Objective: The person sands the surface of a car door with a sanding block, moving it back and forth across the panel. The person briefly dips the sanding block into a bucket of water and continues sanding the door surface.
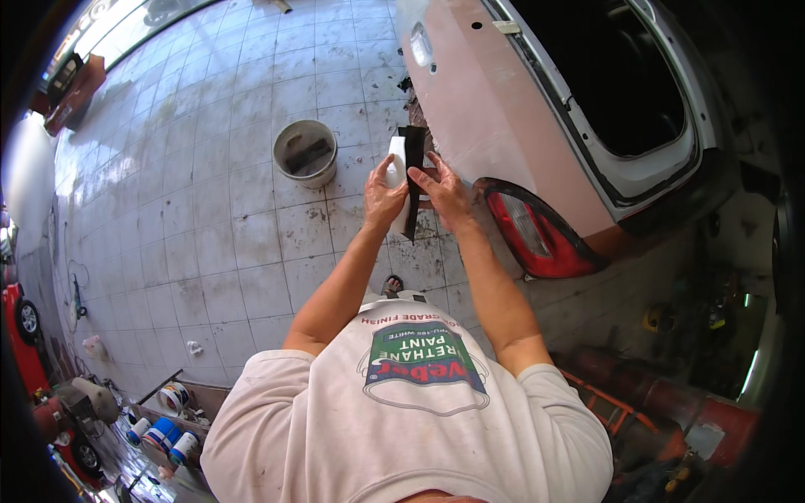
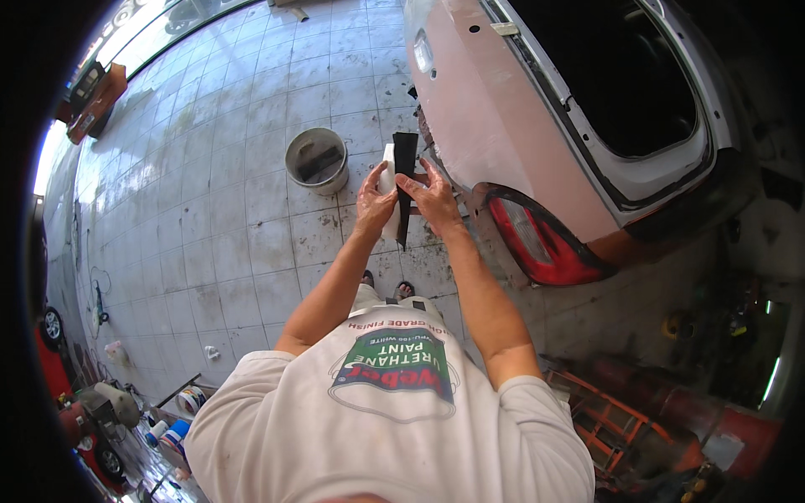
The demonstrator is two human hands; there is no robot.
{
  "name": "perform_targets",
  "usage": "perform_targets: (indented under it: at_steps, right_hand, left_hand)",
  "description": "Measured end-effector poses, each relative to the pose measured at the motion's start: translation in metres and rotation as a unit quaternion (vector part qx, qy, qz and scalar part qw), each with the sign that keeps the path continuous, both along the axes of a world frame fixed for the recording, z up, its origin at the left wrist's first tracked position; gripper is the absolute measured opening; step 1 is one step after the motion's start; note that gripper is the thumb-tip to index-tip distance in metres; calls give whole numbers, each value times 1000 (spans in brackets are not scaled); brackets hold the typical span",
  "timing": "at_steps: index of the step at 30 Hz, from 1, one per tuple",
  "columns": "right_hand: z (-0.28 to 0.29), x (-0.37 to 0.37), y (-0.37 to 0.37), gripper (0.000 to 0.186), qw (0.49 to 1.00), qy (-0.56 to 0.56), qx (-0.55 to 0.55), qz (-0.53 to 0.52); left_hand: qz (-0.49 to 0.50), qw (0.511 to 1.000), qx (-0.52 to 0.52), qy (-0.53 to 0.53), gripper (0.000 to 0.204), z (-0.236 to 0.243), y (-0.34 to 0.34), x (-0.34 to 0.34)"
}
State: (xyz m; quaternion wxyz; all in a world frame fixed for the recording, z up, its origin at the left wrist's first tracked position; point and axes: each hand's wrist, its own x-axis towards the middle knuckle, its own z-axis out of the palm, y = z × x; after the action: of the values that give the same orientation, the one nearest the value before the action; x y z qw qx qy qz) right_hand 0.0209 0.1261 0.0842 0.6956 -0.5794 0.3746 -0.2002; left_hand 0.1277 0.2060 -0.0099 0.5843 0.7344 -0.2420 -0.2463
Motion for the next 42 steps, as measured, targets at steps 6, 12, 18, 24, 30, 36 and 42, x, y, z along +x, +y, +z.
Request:
perform_targets:
  at_steps: [6, 12, 18, 24, 30, 36, 42]
  right_hand:
    - [-29, 4, 2, 30, 996, 59, -48, -45]
    - [-42, -23, -17, 24, 969, 89, -228, -34]
    - [3, -2, 14, 33, 991, 41, -10, -129]
    - [-29, -4, 3, 37, 987, 90, -39, -125]
    - [-39, -30, -28, 36, 963, 146, -221, -55]
    - [-45, -7, 0, 40, 989, 60, -67, -117]
    - [21, 9, 30, 81, 990, 24, 132, -49]
  left_hand:
    - [-63, 994, -31, 78, 73, 17, 30, 13]
    - [-123, 804, -212, 542, 42, -10, 85, 70]
    - [-100, 771, -195, 598, 50, -30, 87, 65]
    - [-154, 696, -240, 659, 58, 6, 69, 35]
    - [9, 854, -144, 499, 50, -8, 60, 53]
    - [-98, 970, -157, 157, 55, 55, 35, 10]
    - [-211, 971, -75, 85, 64, 64, 25, -2]
